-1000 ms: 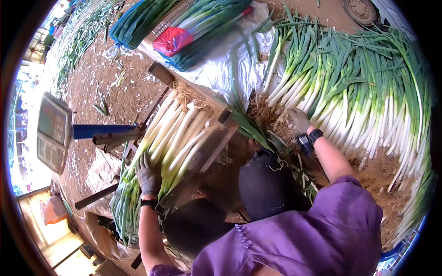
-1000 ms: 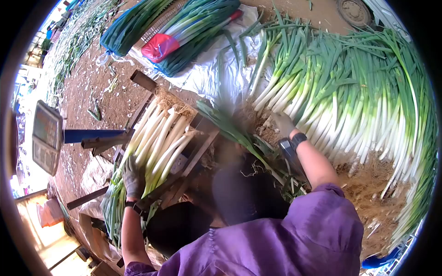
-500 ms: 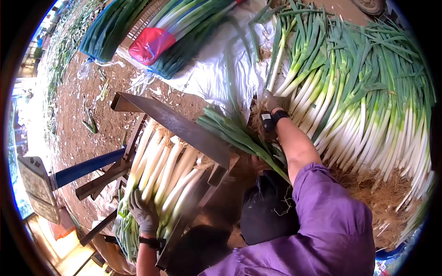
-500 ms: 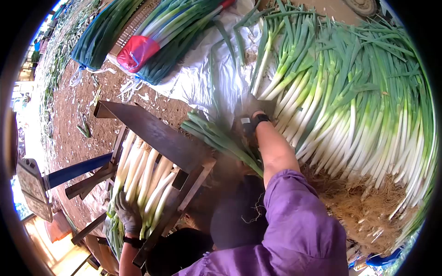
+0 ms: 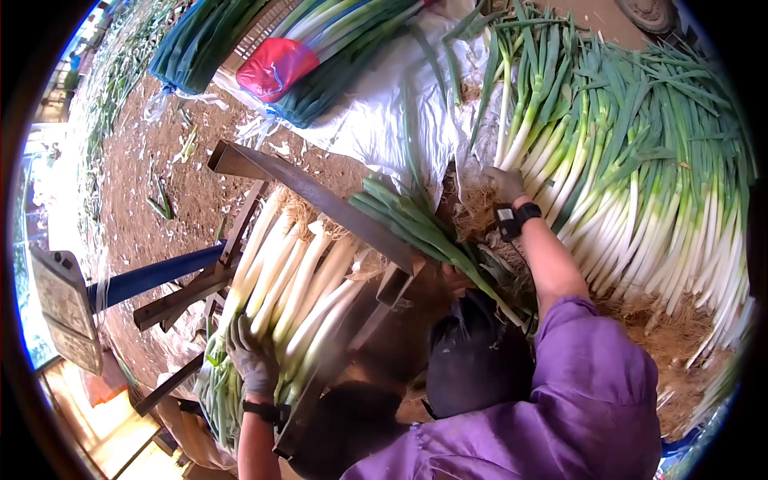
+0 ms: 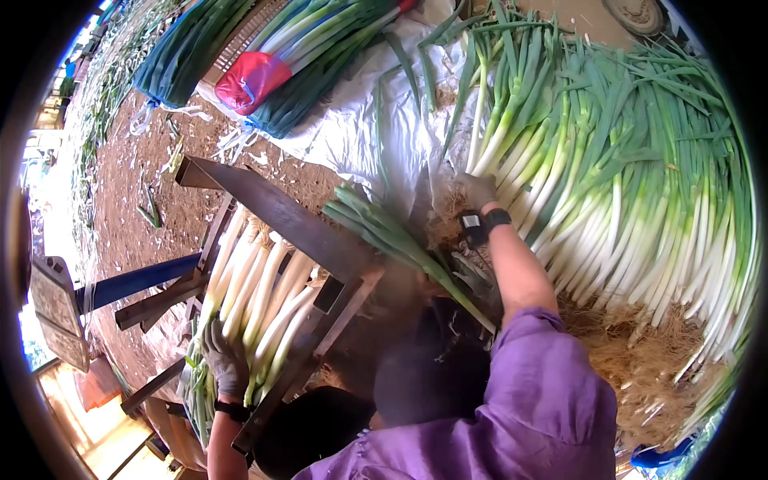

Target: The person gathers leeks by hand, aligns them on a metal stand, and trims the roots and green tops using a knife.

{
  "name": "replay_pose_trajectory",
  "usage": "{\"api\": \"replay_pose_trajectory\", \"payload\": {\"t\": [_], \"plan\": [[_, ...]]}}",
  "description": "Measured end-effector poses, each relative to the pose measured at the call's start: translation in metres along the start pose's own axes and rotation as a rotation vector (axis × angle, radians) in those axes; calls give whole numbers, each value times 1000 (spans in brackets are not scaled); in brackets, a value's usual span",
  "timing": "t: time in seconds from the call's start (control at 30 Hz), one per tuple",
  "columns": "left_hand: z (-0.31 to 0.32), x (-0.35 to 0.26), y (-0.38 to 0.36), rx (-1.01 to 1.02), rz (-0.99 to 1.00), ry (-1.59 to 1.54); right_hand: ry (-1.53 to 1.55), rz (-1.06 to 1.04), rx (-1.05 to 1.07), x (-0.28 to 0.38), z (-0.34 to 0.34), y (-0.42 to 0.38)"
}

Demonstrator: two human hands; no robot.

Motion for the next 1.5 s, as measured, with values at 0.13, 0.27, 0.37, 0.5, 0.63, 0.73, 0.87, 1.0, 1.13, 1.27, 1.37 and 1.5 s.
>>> {"api": "replay_pose_trajectory", "payload": {"t": [0.13, 0.27, 0.37, 0.5, 0.63, 0.73, 0.87, 1.0, 1.13, 1.27, 1.37, 1.5], "plan": [[-2, 4, -3, -21, 0, -16, 820, 234, 113, 151, -83, -102], [-6, 9, -3, 50, -39, -84, 766, -278, 277, 137, -111, -180], [-15, 17, -5, 197, 5, -59, 711, -157, 184, 135, -119, -220], [-53, 94, -19, 45, -244, -224, 1276, 153, 20, 165, -145, -263], [-66, 196, -64, 3, -519, -453, 1304, 142, -14, 154, -146, -307], [-129, 171, -95, -96, -561, -1034, 1354, 279, 111, 156, -131, -330], [-234, 19, -110, -17, -492, -1314, 1196, 142, 129, 235, -139, -370], [-224, -177, -127, 683, -203, -1513, 1527, 337, 236, 309, -142, -411], [-113, -337, -168, 1398, -20, -1587, 1492, 280, 380, 312, -138, -442], [-30, -413, -201, 1692, -368, -1595, 1165, 243, 421, 317, -146, -470], [1, -425, -200, 1590, -28, -1420, 874, 143, 478, 331, -152, -482], [-49, -404, -189, 838, 767, -1047, 68, -349, 591, 311, -172, -460]]}}
Point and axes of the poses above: each hand's wrist, its own y-axis towards the middle knuckle, its own z-axis out of the palm, x = y × z, the point moved 9 cm from there along y, towards the middle knuckle, and after that the axes turned 14 degrees about -z, right-handed, at the moved point
